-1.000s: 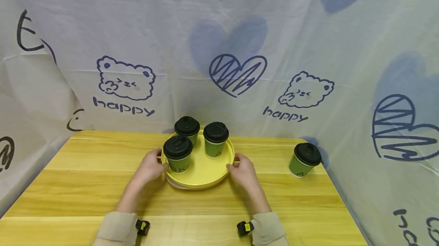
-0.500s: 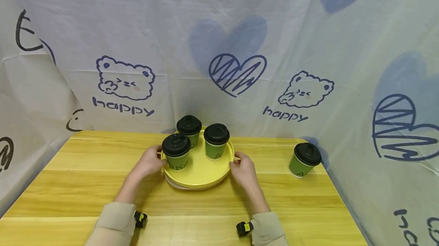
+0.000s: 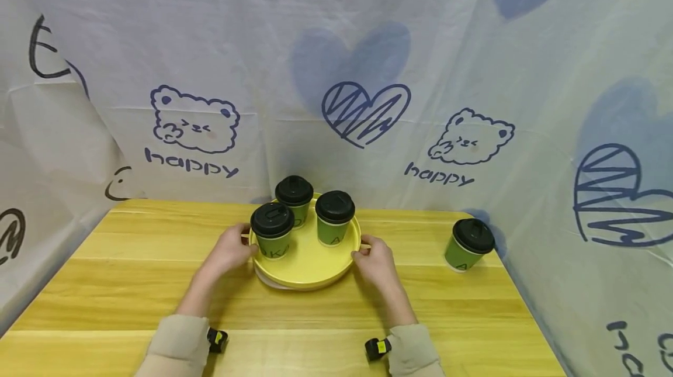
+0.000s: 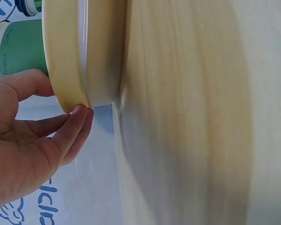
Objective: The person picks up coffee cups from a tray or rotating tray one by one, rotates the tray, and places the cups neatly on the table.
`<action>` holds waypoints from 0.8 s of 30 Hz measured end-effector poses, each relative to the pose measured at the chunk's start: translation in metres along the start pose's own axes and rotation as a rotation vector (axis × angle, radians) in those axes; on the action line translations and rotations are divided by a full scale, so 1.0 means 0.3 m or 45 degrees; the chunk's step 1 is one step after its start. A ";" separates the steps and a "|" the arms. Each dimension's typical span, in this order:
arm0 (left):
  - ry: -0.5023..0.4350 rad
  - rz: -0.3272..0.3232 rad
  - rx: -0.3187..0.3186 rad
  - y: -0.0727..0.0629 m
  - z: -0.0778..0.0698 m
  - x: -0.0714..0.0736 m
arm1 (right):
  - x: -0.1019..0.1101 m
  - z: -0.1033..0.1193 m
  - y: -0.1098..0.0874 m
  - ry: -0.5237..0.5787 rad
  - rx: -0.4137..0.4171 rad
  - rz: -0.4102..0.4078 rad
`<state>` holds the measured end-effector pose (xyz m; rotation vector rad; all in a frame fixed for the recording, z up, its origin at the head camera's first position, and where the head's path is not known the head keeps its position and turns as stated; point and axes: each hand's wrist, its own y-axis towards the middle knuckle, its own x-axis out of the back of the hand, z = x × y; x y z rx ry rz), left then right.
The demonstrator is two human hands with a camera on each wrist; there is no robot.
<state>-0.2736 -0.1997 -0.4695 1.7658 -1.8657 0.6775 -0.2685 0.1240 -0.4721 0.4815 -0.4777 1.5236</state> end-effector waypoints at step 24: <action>-0.041 0.022 -0.003 -0.030 -0.015 -0.007 | 0.003 0.004 -0.009 0.109 -0.090 0.032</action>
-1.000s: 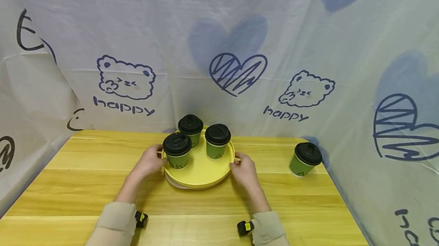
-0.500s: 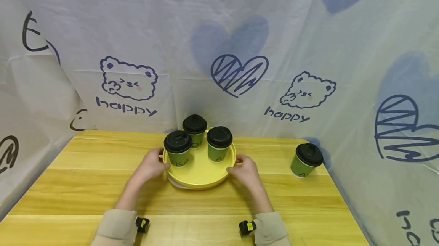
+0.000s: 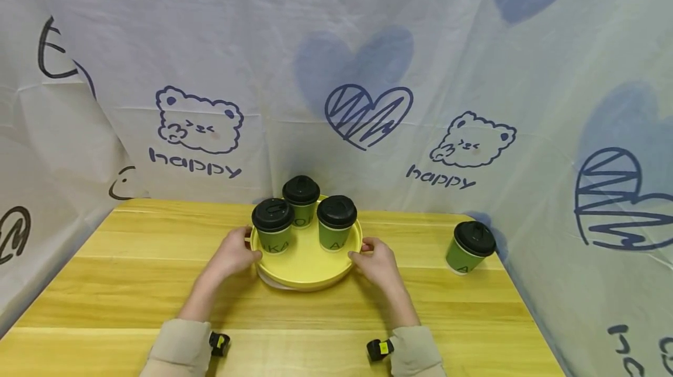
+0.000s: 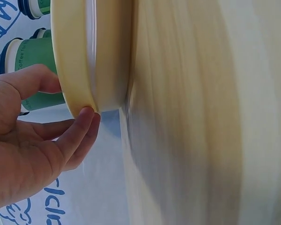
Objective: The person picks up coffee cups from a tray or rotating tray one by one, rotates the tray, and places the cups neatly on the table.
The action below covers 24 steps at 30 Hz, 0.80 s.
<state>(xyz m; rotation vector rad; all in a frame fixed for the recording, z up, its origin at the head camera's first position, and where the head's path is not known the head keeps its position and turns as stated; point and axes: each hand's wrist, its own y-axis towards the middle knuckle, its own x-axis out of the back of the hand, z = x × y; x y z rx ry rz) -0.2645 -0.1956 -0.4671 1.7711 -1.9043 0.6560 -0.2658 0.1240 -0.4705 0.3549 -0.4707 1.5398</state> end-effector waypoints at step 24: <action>0.343 -0.064 -0.058 0.030 0.017 -0.005 | -0.007 -0.014 0.012 0.010 0.025 0.010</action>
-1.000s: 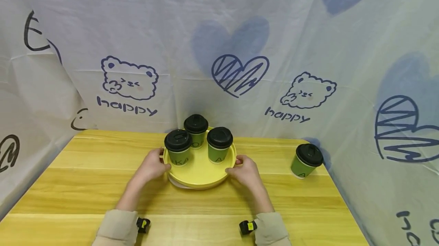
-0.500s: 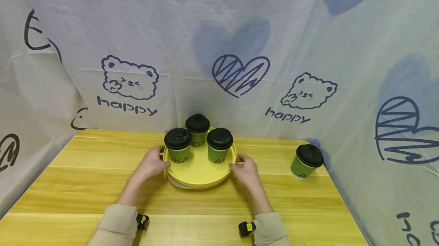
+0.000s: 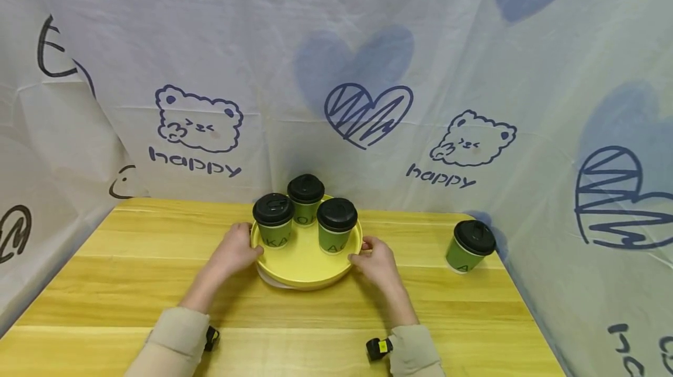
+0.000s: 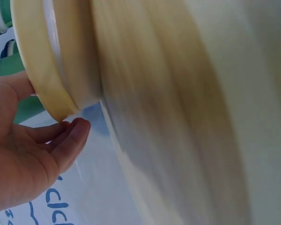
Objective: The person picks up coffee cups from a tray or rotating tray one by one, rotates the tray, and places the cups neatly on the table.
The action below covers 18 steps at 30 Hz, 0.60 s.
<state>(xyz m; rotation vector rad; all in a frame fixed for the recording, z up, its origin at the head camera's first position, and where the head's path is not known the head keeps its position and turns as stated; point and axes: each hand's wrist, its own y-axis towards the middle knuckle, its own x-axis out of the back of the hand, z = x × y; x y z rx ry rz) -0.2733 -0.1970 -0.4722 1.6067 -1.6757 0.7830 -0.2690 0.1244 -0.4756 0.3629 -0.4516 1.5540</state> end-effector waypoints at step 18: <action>0.523 -0.053 -0.228 0.019 0.042 0.011 | -0.006 0.032 -0.007 0.058 0.251 -0.219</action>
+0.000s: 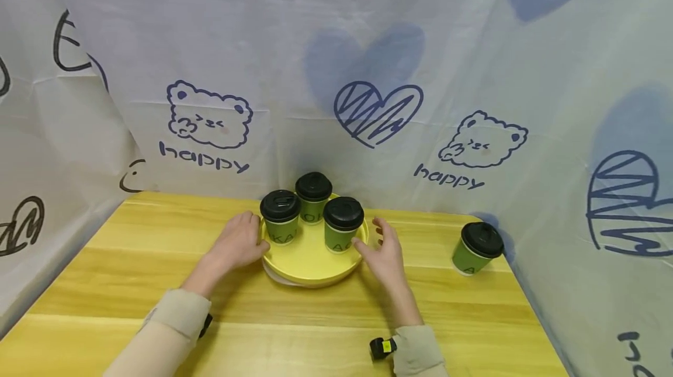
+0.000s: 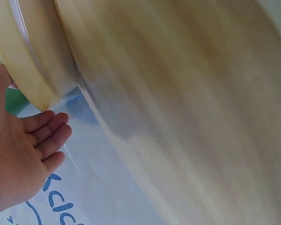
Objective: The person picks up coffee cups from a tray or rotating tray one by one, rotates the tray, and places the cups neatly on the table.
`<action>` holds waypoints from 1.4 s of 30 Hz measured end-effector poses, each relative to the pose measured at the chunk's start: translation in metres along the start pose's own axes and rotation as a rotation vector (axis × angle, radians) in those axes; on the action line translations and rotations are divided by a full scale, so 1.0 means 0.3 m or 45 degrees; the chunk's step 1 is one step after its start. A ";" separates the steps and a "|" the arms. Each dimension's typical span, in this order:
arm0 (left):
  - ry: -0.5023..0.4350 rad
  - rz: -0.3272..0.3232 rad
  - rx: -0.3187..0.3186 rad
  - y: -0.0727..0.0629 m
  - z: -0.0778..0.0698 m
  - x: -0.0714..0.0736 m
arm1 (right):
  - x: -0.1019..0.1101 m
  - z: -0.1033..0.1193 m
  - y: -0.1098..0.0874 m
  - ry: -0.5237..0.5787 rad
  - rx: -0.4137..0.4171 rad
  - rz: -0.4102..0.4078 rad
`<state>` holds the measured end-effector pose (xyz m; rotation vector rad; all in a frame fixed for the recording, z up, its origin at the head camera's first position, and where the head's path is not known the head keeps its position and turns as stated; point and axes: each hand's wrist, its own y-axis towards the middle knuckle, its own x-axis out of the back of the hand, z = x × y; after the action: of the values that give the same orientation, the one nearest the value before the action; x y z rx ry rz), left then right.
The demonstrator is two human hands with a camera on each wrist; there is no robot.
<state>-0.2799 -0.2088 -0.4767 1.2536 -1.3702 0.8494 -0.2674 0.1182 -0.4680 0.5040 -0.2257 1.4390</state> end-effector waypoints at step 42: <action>0.023 -0.004 -0.015 0.007 -0.007 -0.003 | -0.136 0.001 0.073 0.177 -0.004 0.012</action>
<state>-0.2816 -0.2060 -0.4768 1.2356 -1.3567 0.8476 -0.2944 0.0829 -0.4815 0.3986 -0.1196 1.4762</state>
